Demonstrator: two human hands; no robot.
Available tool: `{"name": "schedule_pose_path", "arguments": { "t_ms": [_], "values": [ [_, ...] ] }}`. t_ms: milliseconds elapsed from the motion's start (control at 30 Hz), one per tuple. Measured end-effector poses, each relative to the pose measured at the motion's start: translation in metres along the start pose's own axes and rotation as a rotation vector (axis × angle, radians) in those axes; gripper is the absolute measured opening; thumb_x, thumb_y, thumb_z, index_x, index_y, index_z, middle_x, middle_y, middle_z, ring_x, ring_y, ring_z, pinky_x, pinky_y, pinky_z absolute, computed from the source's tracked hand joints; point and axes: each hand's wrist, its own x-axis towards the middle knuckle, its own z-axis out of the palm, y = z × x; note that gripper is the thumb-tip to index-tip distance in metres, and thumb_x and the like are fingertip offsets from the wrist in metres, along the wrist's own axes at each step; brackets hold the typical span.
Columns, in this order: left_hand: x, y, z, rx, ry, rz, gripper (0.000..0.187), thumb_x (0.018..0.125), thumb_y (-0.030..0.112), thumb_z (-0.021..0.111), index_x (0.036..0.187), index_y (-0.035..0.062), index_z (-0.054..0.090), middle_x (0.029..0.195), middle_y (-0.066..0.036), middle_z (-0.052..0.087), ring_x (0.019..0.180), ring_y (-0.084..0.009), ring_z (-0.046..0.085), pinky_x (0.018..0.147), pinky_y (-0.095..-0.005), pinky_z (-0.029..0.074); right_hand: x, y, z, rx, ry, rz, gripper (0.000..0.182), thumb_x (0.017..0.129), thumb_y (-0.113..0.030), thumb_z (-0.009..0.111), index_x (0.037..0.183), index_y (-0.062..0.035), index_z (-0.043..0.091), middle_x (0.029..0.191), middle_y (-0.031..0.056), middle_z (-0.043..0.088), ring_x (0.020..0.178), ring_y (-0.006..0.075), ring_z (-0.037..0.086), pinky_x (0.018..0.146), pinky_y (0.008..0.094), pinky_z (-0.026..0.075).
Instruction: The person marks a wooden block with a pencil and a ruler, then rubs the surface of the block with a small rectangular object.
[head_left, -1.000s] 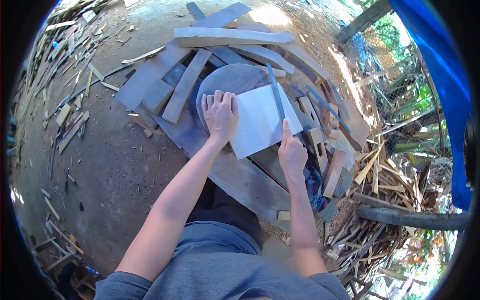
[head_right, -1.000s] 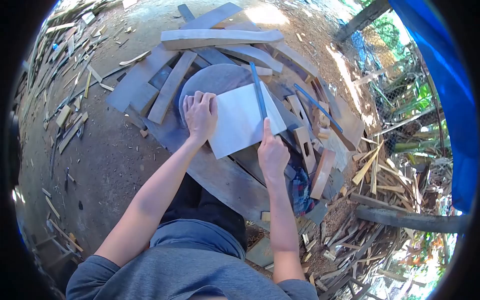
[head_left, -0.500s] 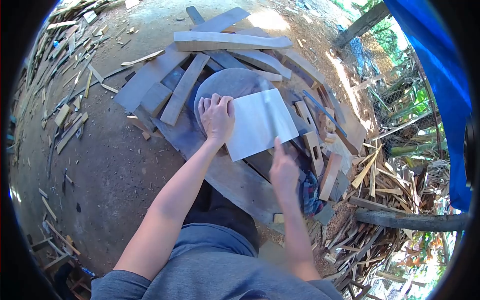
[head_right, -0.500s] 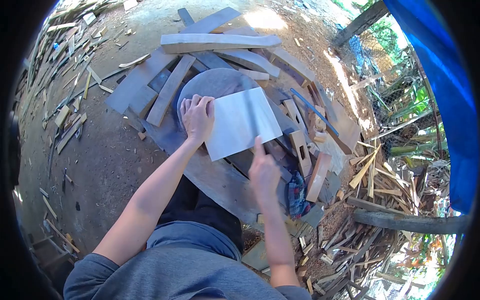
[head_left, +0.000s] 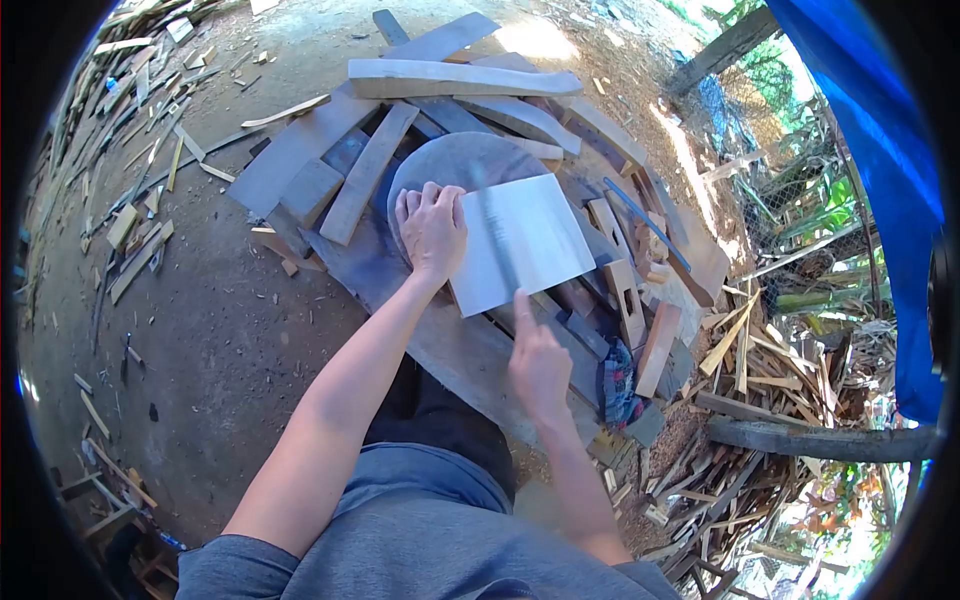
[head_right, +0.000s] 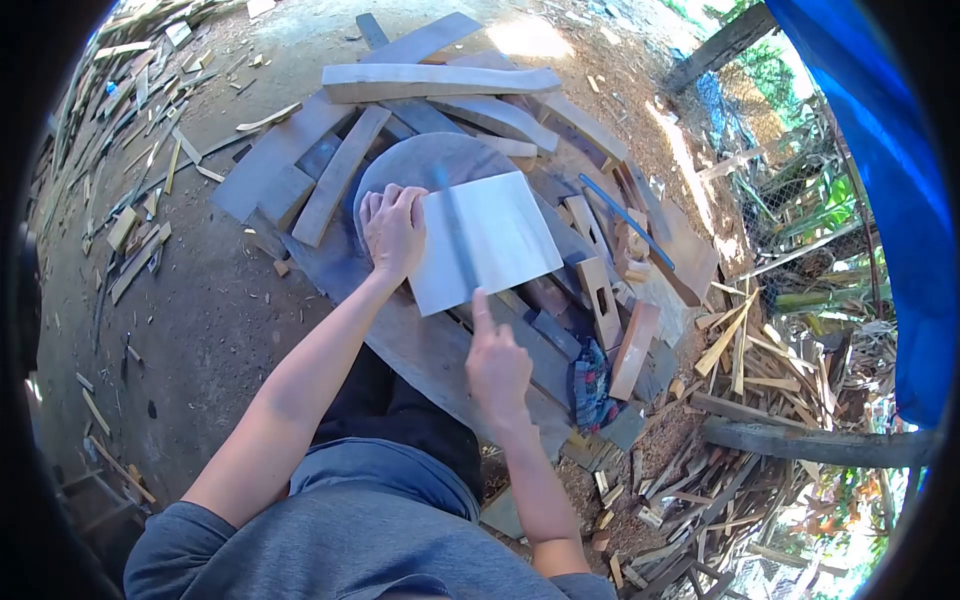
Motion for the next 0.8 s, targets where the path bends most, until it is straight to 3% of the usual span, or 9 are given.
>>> {"name": "schedule_pose_path", "arguments": {
  "t_ms": [67,167,300,500,567,633,700,767,800],
  "values": [
    [0.001,0.000,-0.001,-0.001,-0.004,0.019,0.014,0.094,0.019,0.059,0.097,0.0148,0.072,0.095,-0.006,0.061,0.099,-0.0269,0.056,0.111,-0.0444,0.033,-0.013,-0.008,-0.008,-0.045,-0.095,-0.093,0.051,0.098,-0.011,0.047,0.149,-0.0179,0.048,0.072,0.0158,0.064,0.062,0.0348,0.068,0.055,0.0478,0.056],
    [-0.001,0.003,-0.001,-0.002,0.013,0.027,0.014,0.094,0.018,0.059,0.098,0.0149,0.071,0.095,-0.006,0.061,0.099,-0.0270,0.056,0.111,-0.0441,0.033,0.023,0.046,0.008,-0.131,0.111,0.016,0.052,0.098,-0.011,0.048,0.149,-0.0181,0.048,0.072,0.0158,0.064,0.060,0.0347,0.068,0.054,0.0475,0.056],
    [-0.001,-0.001,-0.001,-0.002,0.014,0.012,0.014,0.094,0.018,0.058,0.098,0.0150,0.071,0.095,-0.006,0.061,0.098,-0.0271,0.056,0.111,-0.0438,0.033,0.037,0.050,0.013,-0.064,0.131,0.077,0.050,0.097,-0.012,0.049,0.147,-0.0176,0.050,0.073,0.0159,0.064,0.060,0.0353,0.068,0.054,0.0484,0.056],
    [0.002,0.000,-0.002,-0.005,0.000,0.032,0.014,0.094,0.017,0.057,0.097,0.0149,0.071,0.095,-0.006,0.062,0.098,-0.0275,0.056,0.109,-0.0428,0.033,-0.013,0.001,-0.006,-0.068,-0.121,-0.078,0.056,0.095,-0.013,0.052,0.150,-0.0201,0.046,0.076,0.0163,0.064,0.061,0.0358,0.068,0.055,0.0497,0.056],
    [-0.002,0.003,-0.002,-0.012,0.000,0.036,0.014,0.094,0.017,0.057,0.097,0.0148,0.071,0.095,-0.006,0.062,0.098,-0.0275,0.056,0.109,-0.0427,0.034,0.015,0.040,0.005,-0.126,0.060,0.017,0.055,0.096,-0.013,0.051,0.151,-0.0207,0.045,0.075,0.0157,0.064,0.062,0.0365,0.068,0.057,0.0507,0.056],
    [-0.001,0.000,-0.002,0.020,0.017,0.020,0.015,0.095,0.020,0.057,0.099,0.0156,0.071,0.095,-0.004,0.062,0.098,-0.0264,0.056,0.103,-0.0410,0.036,0.040,0.061,0.006,-0.130,0.095,0.074,0.053,0.097,-0.012,0.050,0.149,-0.0202,0.047,0.075,0.0147,0.064,0.063,0.0367,0.068,0.058,0.0521,0.056],
    [0.000,-0.001,-0.001,0.036,0.030,0.021,0.015,0.095,0.019,0.058,0.099,0.0151,0.071,0.095,-0.004,0.062,0.098,-0.0263,0.056,0.103,-0.0409,0.037,0.053,0.072,0.010,-0.097,-0.002,0.136,0.048,0.101,-0.016,0.049,0.149,-0.0169,0.048,0.086,0.0183,0.069,0.072,0.0376,0.070,0.065,0.0480,0.057],
    [-0.002,-0.002,0.001,0.008,0.034,0.019,0.014,0.094,0.018,0.058,0.099,0.0149,0.071,0.095,-0.005,0.062,0.098,-0.0265,0.056,0.103,-0.0407,0.037,0.056,0.094,0.038,0.297,0.409,-0.047,0.047,0.103,-0.019,0.049,0.149,-0.0107,0.046,0.103,0.0239,0.071,0.088,0.0381,0.071,0.076,0.0428,0.057],
    [-0.003,-0.001,0.000,0.005,0.034,0.020,0.015,0.094,0.019,0.058,0.099,0.0149,0.071,0.095,-0.005,0.062,0.098,-0.0266,0.056,0.103,-0.0406,0.037,0.052,0.091,0.039,0.498,0.342,0.111,0.048,0.105,-0.023,0.049,0.149,-0.0050,0.045,0.115,0.0264,0.069,0.097,0.0336,0.071,0.083,0.0370,0.055]
  ]
}}
